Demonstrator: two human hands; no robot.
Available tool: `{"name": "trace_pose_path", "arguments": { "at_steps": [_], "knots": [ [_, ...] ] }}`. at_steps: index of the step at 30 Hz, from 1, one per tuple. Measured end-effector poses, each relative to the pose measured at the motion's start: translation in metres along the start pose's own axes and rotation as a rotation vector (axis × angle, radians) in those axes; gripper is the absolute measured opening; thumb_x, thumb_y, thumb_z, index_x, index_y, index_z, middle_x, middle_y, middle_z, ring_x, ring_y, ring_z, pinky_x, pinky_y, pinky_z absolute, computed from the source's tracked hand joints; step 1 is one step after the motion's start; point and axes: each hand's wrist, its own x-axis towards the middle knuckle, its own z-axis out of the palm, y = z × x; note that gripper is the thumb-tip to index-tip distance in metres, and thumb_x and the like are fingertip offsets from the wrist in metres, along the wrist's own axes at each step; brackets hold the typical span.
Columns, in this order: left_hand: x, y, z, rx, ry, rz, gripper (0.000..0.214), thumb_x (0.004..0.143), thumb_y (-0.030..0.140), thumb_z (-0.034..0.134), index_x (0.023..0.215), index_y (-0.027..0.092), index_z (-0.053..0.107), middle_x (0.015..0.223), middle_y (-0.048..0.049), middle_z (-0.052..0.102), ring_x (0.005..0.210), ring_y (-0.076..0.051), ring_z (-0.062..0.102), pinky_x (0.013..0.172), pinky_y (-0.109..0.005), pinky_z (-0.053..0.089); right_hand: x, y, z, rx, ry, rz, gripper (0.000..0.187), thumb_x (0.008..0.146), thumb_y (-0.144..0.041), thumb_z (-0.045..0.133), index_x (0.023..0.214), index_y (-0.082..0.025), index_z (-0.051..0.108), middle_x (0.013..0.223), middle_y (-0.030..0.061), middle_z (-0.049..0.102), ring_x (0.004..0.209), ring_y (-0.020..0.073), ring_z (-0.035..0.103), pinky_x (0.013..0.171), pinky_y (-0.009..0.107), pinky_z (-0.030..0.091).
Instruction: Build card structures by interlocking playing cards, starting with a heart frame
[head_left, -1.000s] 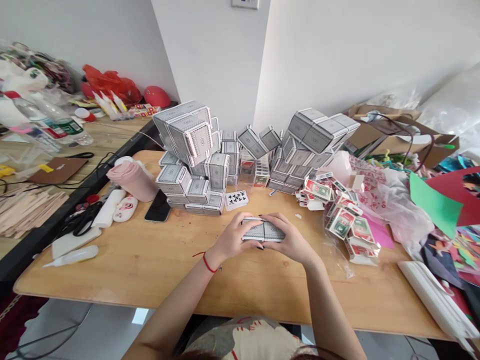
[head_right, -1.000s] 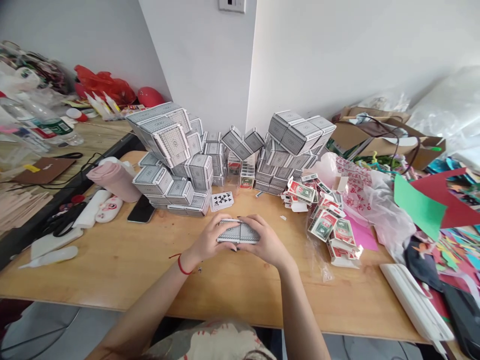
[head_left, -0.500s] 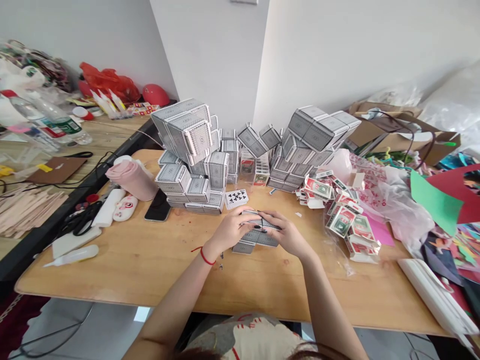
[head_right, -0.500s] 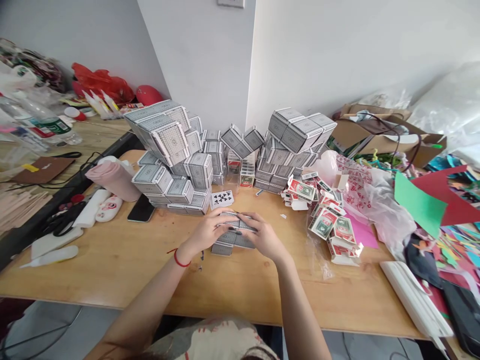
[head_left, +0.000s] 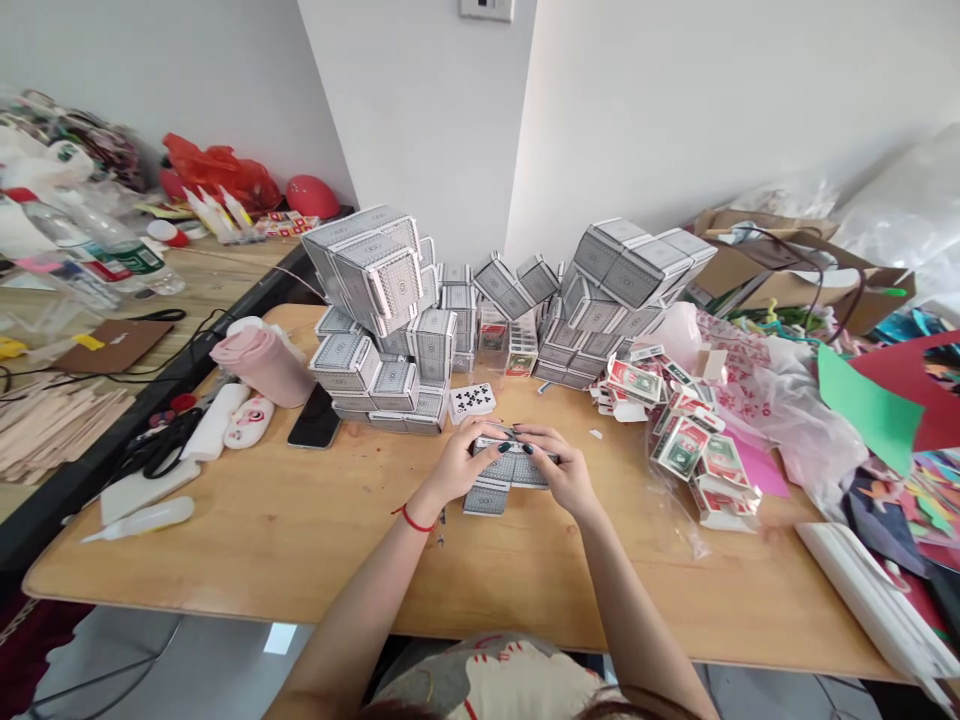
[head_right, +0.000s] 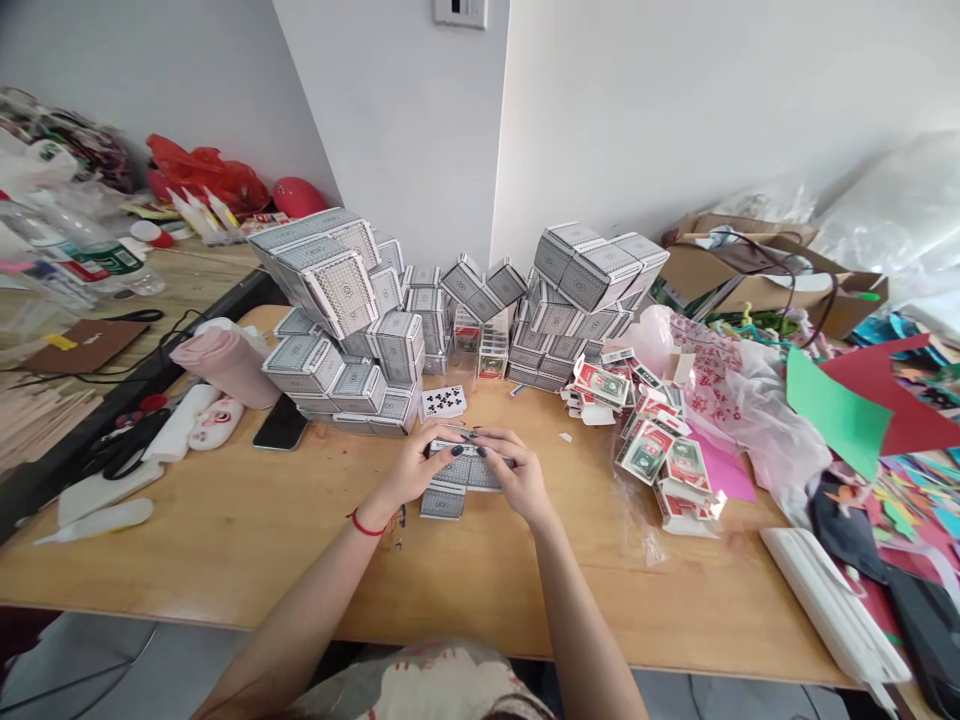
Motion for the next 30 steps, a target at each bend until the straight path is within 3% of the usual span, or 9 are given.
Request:
{"name": "trace_pose_path", "arguments": {
  "at_steps": [5,11,14,16,19,20,22,26,30],
  "knots": [
    [-0.005,0.007,0.003,-0.047,0.043,-0.107,0.020,0.082,0.033,0.051,0.084,0.016,0.060,0.102,-0.0082,0.061,0.103,-0.019,0.053,0.094,-0.036,0.038,0.000,-0.015,0.000,-0.022,0.046,0.044,0.026,0.081,-0.040,0.051,0.088,-0.022,0.069,0.100,0.0090,0.066,0.097,0.0236,0.059,0.088,0.041,0.043],
    [-0.007,-0.007,0.016,-0.099,0.098,-0.405,0.028,0.082,0.037,0.047,0.095,0.016,0.060,0.093,-0.0071,0.065,0.087,-0.019,0.060,0.075,-0.032,0.048,0.007,-0.007,0.000,-0.132,0.004,0.333,0.031,0.079,-0.044,0.050,0.086,-0.019,0.067,0.084,0.0053,0.069,0.083,0.0233,0.062,0.075,0.036,0.048],
    [0.000,-0.016,0.015,-0.029,0.222,-0.306,0.027,0.084,0.029,0.043,0.102,0.018,0.059,0.112,-0.0080,0.060,0.108,-0.019,0.052,0.092,-0.036,0.040,0.013,0.008,-0.002,-0.204,0.182,0.314,0.026,0.075,-0.038,0.053,0.086,-0.020,0.068,0.102,0.0091,0.065,0.097,0.0261,0.058,0.082,0.041,0.045],
    [0.002,-0.015,0.009,-0.031,0.301,-0.264,0.026,0.082,0.024,0.041,0.100,0.018,0.060,0.111,-0.0073,0.060,0.108,-0.018,0.052,0.093,-0.036,0.038,0.016,0.007,-0.006,-0.176,0.315,0.272,0.024,0.073,-0.029,0.050,0.086,-0.020,0.067,0.106,0.0091,0.063,0.101,0.0254,0.056,0.088,0.043,0.042],
    [0.001,-0.005,0.003,-0.115,0.464,-0.216,0.023,0.074,0.013,0.038,0.068,0.017,0.060,0.082,-0.0037,0.065,0.086,-0.016,0.059,0.079,-0.031,0.044,0.020,-0.013,-0.010,0.077,0.455,0.217,0.023,0.064,-0.015,0.041,0.064,-0.019,0.064,0.076,0.0069,0.066,0.076,0.0204,0.062,0.070,0.036,0.048],
    [0.000,-0.002,0.002,-0.163,0.498,-0.206,0.022,0.069,0.010,0.037,0.057,0.017,0.054,0.067,-0.0012,0.061,0.072,-0.014,0.059,0.070,-0.028,0.045,0.022,-0.021,-0.010,0.177,0.448,0.209,0.022,0.060,-0.013,0.039,0.052,-0.019,0.058,0.058,0.0045,0.061,0.058,0.0175,0.059,0.057,0.032,0.047],
    [-0.002,0.003,0.004,-0.253,0.516,-0.207,0.022,0.061,0.007,0.036,0.043,0.017,0.043,0.046,0.0027,0.047,0.048,-0.010,0.047,0.052,-0.023,0.038,0.024,-0.031,-0.004,0.313,0.432,0.148,0.020,0.053,-0.011,0.036,0.035,-0.022,0.040,0.035,-0.0011,0.040,0.036,0.0111,0.040,0.039,0.024,0.033],
    [0.003,0.014,0.008,-0.386,0.506,-0.235,0.021,0.054,0.007,0.034,0.035,0.017,0.033,0.035,0.0039,0.032,0.038,-0.007,0.031,0.042,-0.022,0.021,0.023,-0.019,0.025,0.374,0.305,0.224,0.016,0.045,-0.013,0.033,0.031,-0.022,0.035,0.031,-0.0035,0.029,0.033,0.0081,0.024,0.036,0.022,0.016],
    [0.010,0.038,0.003,-0.557,0.449,-0.206,0.023,0.054,0.008,0.038,0.034,0.016,0.031,0.033,0.0044,0.028,0.036,-0.005,0.026,0.041,-0.021,0.016,0.020,0.004,0.043,0.421,0.246,0.241,0.016,0.044,-0.014,0.033,0.030,-0.022,0.032,0.031,-0.0040,0.026,0.033,0.0078,0.023,0.037,0.022,0.014]
  ]
}}
